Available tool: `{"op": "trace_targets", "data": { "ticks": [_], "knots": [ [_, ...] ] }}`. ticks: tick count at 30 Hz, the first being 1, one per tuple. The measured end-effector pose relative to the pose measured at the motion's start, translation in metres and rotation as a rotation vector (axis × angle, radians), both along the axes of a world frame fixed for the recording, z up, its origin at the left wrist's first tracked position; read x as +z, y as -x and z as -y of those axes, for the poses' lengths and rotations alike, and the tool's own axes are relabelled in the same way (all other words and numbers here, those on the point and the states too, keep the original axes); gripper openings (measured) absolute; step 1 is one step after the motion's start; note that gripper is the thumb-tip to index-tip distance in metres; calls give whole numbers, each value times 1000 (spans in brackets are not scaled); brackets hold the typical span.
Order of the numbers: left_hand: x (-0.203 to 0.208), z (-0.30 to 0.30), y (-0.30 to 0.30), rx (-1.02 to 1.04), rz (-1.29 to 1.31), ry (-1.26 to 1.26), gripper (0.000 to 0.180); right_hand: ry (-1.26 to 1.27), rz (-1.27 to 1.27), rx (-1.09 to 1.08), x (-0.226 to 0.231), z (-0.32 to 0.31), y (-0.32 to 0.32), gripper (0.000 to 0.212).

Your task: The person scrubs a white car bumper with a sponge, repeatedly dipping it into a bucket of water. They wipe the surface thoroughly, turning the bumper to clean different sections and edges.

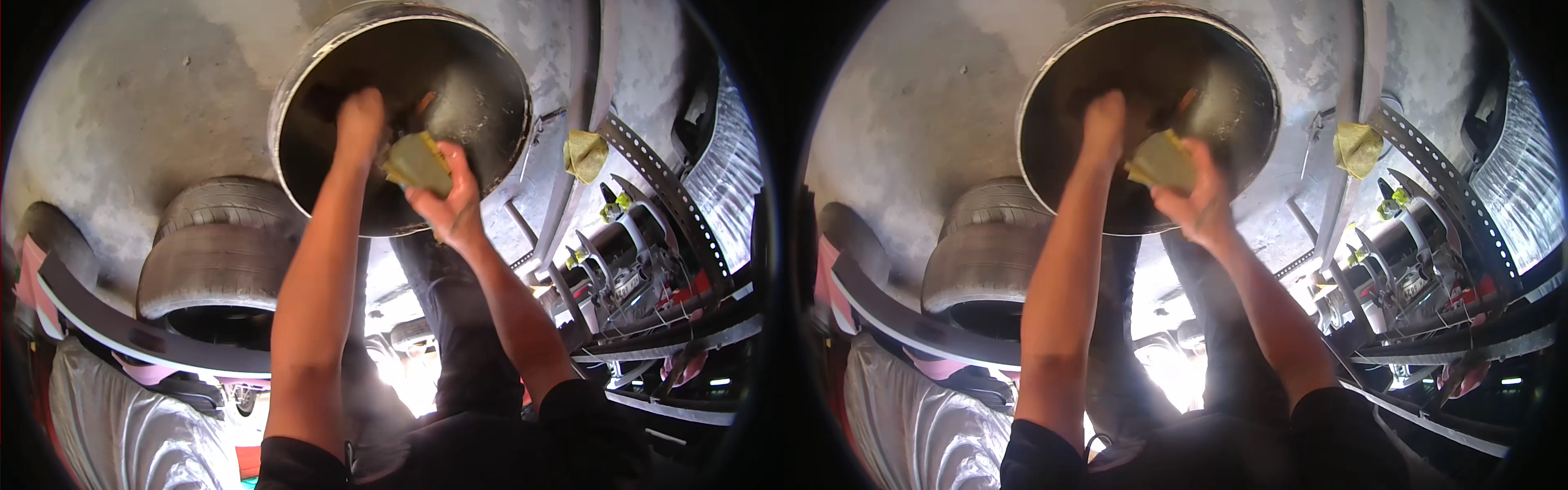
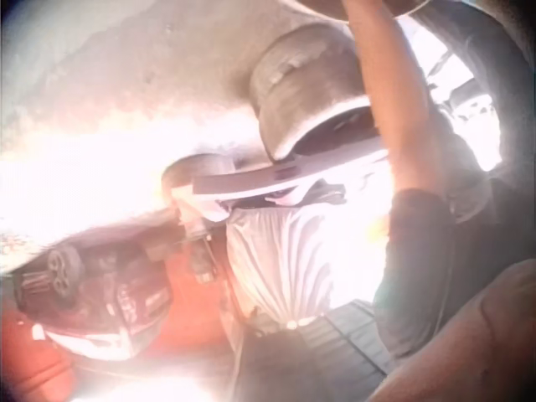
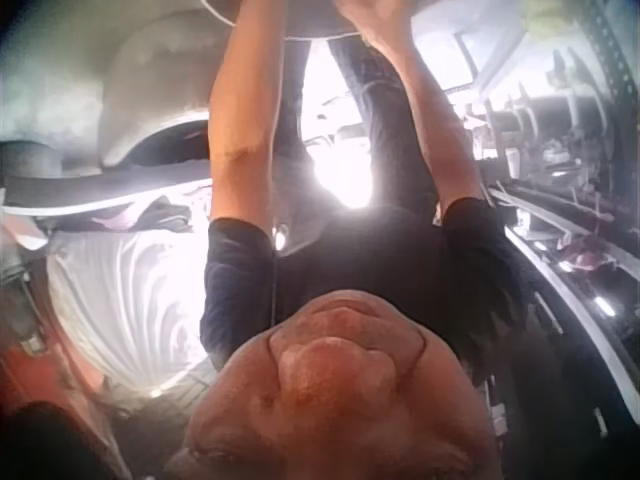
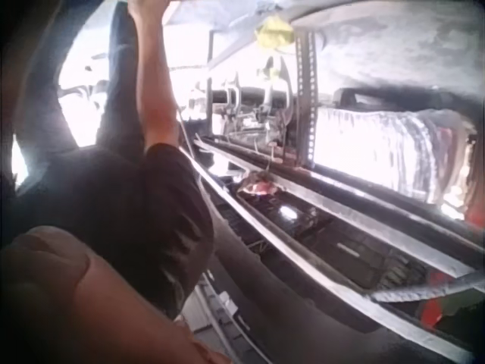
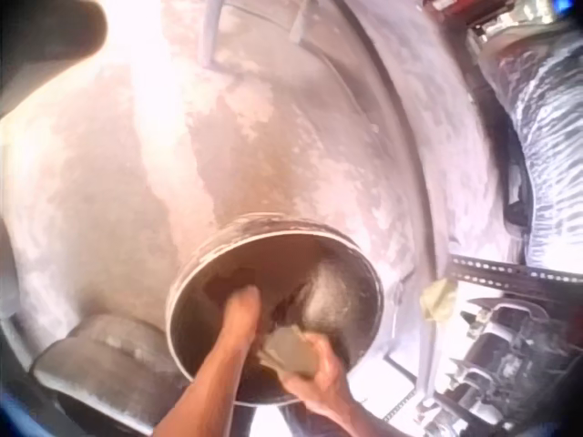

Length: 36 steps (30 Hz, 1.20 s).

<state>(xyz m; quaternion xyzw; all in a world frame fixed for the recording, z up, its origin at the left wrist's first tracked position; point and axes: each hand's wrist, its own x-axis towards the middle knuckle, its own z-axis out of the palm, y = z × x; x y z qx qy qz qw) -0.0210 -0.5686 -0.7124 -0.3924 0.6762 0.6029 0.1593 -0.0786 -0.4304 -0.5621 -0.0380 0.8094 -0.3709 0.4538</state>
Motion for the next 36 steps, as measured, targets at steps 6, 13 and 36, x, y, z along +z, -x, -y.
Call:
{"op": "trace_targets", "data": {
  "ticks": [6,13,36],
  "knots": [
    [-111,-14,39,-637,310,173,34,252,-317,108,-2,-37,-33,74],
    [-145,-53,-26,-886,422,184,34,371,-262,-50,-13,-38,-36,85],
    [65,-24,-10,612,99,-366,25,133,-221,-363,-4,-13,-9,53]
  ]
}}
